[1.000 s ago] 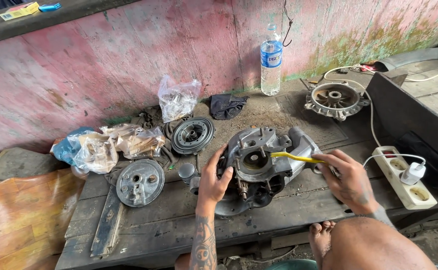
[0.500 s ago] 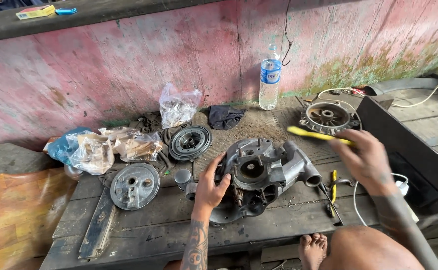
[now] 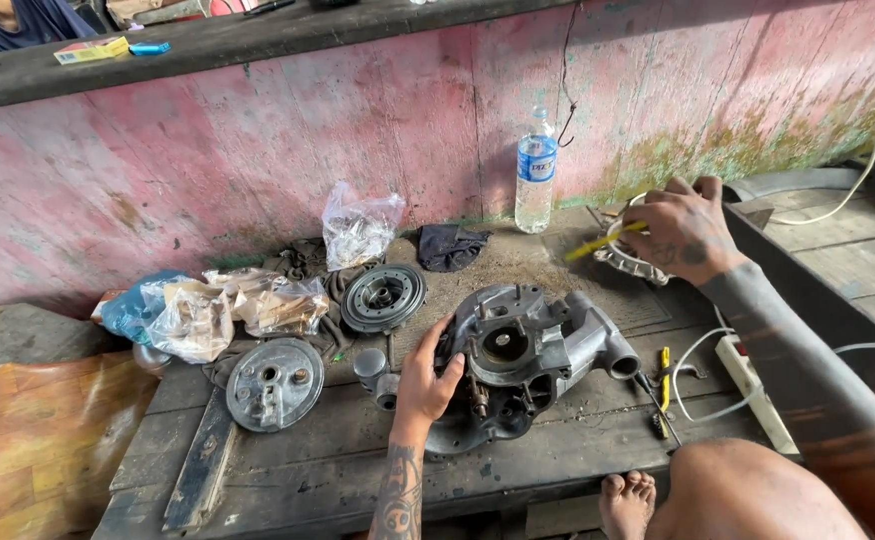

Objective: Using a handheld rotary tool to grind and clean the interior of a motorcycle engine casing, followed by brushing away the metal shavings.

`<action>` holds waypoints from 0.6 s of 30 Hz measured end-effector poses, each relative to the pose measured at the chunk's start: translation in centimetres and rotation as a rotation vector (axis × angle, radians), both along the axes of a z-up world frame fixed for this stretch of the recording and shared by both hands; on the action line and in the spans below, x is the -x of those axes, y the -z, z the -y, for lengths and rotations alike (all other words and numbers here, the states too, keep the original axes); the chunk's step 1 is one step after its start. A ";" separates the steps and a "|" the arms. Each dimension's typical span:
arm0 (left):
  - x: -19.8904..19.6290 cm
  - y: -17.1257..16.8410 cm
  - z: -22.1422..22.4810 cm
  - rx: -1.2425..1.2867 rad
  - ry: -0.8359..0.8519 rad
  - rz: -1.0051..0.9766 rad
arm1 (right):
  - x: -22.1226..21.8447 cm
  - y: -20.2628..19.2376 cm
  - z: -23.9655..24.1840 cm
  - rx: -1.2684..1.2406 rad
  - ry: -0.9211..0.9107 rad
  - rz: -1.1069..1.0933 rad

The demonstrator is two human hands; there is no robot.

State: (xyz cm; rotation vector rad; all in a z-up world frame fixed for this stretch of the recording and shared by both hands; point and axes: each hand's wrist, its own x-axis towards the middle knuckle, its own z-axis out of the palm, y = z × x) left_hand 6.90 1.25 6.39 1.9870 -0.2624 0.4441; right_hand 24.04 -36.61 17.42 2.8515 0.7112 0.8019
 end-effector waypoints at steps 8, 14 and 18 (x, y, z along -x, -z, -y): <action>-0.4 1.2 -0.1 -0.011 -0.029 0.008 | -3.6 -0.8 -5.5 0.007 -0.295 -0.084; 0.1 -0.6 0.2 0.046 0.013 0.034 | -4.0 -4.2 -11.5 0.233 -0.137 -0.489; -2.0 4.1 -0.5 0.013 -0.016 0.011 | -13.6 1.8 -7.8 0.323 -0.169 0.209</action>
